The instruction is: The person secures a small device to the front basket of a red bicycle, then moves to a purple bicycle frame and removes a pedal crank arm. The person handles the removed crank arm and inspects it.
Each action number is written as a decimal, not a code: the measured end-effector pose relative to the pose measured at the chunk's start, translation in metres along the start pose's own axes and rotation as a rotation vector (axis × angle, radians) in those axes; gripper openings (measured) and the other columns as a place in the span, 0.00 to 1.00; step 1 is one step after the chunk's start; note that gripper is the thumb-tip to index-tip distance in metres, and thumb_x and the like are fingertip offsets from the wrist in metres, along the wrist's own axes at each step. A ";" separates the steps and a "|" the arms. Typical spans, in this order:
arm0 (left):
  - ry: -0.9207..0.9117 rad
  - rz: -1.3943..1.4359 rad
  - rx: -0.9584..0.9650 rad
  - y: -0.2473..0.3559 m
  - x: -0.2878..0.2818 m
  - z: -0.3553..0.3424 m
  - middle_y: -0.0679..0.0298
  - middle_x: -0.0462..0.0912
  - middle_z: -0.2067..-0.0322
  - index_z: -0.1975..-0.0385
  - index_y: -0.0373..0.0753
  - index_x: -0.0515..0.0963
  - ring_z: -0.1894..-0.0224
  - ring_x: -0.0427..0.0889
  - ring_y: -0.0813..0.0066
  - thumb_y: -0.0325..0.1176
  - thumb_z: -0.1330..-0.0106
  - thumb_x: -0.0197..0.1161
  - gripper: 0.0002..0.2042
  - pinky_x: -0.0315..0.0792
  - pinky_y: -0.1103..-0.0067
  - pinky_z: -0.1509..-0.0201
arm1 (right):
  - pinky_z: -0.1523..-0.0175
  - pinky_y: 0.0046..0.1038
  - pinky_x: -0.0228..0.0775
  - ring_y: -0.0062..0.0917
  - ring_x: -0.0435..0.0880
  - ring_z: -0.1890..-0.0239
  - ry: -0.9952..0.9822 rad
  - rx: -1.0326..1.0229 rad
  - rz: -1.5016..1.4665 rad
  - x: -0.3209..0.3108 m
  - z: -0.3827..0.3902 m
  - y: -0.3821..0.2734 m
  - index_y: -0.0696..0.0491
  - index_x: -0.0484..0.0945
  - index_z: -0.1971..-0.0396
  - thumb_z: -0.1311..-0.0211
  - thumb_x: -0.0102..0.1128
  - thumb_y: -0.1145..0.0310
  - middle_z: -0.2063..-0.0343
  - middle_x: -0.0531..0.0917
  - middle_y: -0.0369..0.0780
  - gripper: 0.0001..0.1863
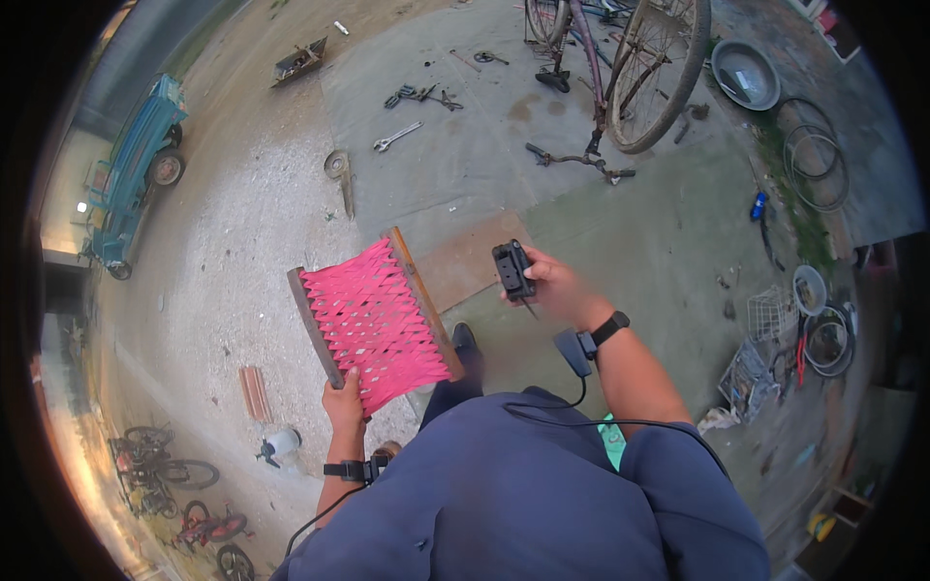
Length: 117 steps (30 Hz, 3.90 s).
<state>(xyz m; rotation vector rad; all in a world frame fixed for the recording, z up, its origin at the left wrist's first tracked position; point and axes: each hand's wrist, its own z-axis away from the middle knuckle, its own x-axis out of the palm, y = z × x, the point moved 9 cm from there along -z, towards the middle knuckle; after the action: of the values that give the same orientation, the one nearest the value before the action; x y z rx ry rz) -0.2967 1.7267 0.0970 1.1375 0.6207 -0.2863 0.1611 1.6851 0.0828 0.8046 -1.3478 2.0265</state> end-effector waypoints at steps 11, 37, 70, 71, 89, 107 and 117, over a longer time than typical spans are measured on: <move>-0.055 -0.412 0.172 0.171 0.059 -0.256 0.55 0.85 0.72 0.65 0.30 0.81 0.69 0.84 0.65 0.42 0.41 0.72 0.18 0.75 0.70 0.63 | 0.61 0.32 0.80 0.28 0.85 0.69 0.677 0.051 -0.112 -0.153 -0.054 -0.077 0.48 0.75 0.47 0.33 0.52 0.37 0.66 0.83 0.40 0.30; -0.507 -1.230 0.293 0.470 0.362 -0.642 0.46 0.85 0.65 0.60 0.36 0.81 0.59 0.84 0.46 0.52 0.46 0.70 0.24 0.76 0.59 0.55 | 0.68 0.30 0.79 0.27 0.84 0.74 1.114 0.022 -0.293 -0.318 -0.332 -0.277 0.52 0.76 0.56 0.34 0.56 0.42 0.71 0.82 0.40 0.26; -1.563 -1.824 0.311 0.559 0.762 -0.706 0.56 0.87 0.64 0.61 0.43 0.82 0.60 0.86 0.55 0.45 0.40 0.63 0.14 0.79 0.65 0.57 | 0.57 0.31 0.77 0.29 0.83 0.66 0.981 0.216 -0.206 -0.544 -0.595 -0.547 0.56 0.76 0.49 0.30 0.52 0.48 0.65 0.82 0.42 0.25; -1.597 -1.789 0.323 0.553 0.776 -0.709 0.56 0.87 0.64 0.61 0.43 0.82 0.59 0.86 0.55 0.44 0.39 0.61 0.14 0.79 0.65 0.57 | 0.57 0.31 0.77 0.29 0.84 0.66 0.965 0.219 -0.199 -0.549 -0.608 -0.549 0.56 0.76 0.49 0.30 0.52 0.48 0.65 0.82 0.42 0.25; -1.728 -1.205 0.019 0.340 0.988 -0.667 0.50 0.86 0.61 0.59 0.38 0.83 0.60 0.85 0.49 0.42 0.37 0.57 0.16 0.79 0.63 0.57 | 0.52 0.29 0.76 0.26 0.82 0.62 0.812 0.406 -0.140 -0.671 -0.743 -0.456 0.57 0.76 0.47 0.28 0.49 0.50 0.63 0.81 0.41 0.25; -1.759 -1.121 0.145 0.304 1.070 -0.715 0.50 0.86 0.61 0.57 0.37 0.82 0.61 0.86 0.50 0.42 0.36 0.58 0.17 0.79 0.64 0.57 | 0.51 0.29 0.75 0.27 0.83 0.61 0.791 0.212 -0.208 -0.722 -0.782 -0.433 0.58 0.74 0.46 0.29 0.49 0.47 0.62 0.81 0.43 0.28; -1.752 -1.084 0.347 0.322 1.092 -0.766 0.51 0.86 0.61 0.56 0.37 0.82 0.61 0.86 0.51 0.43 0.36 0.58 0.17 0.79 0.64 0.57 | 0.48 0.27 0.73 0.25 0.82 0.58 0.648 -0.041 -0.165 -0.740 -0.827 -0.465 0.59 0.77 0.46 0.31 0.53 0.50 0.58 0.82 0.39 0.27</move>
<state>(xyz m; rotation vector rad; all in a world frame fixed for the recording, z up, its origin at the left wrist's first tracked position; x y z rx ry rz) 0.5005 2.6573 -0.5202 0.3741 -0.5118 -2.0697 0.8489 2.5166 -0.4488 0.1896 -0.9108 1.8848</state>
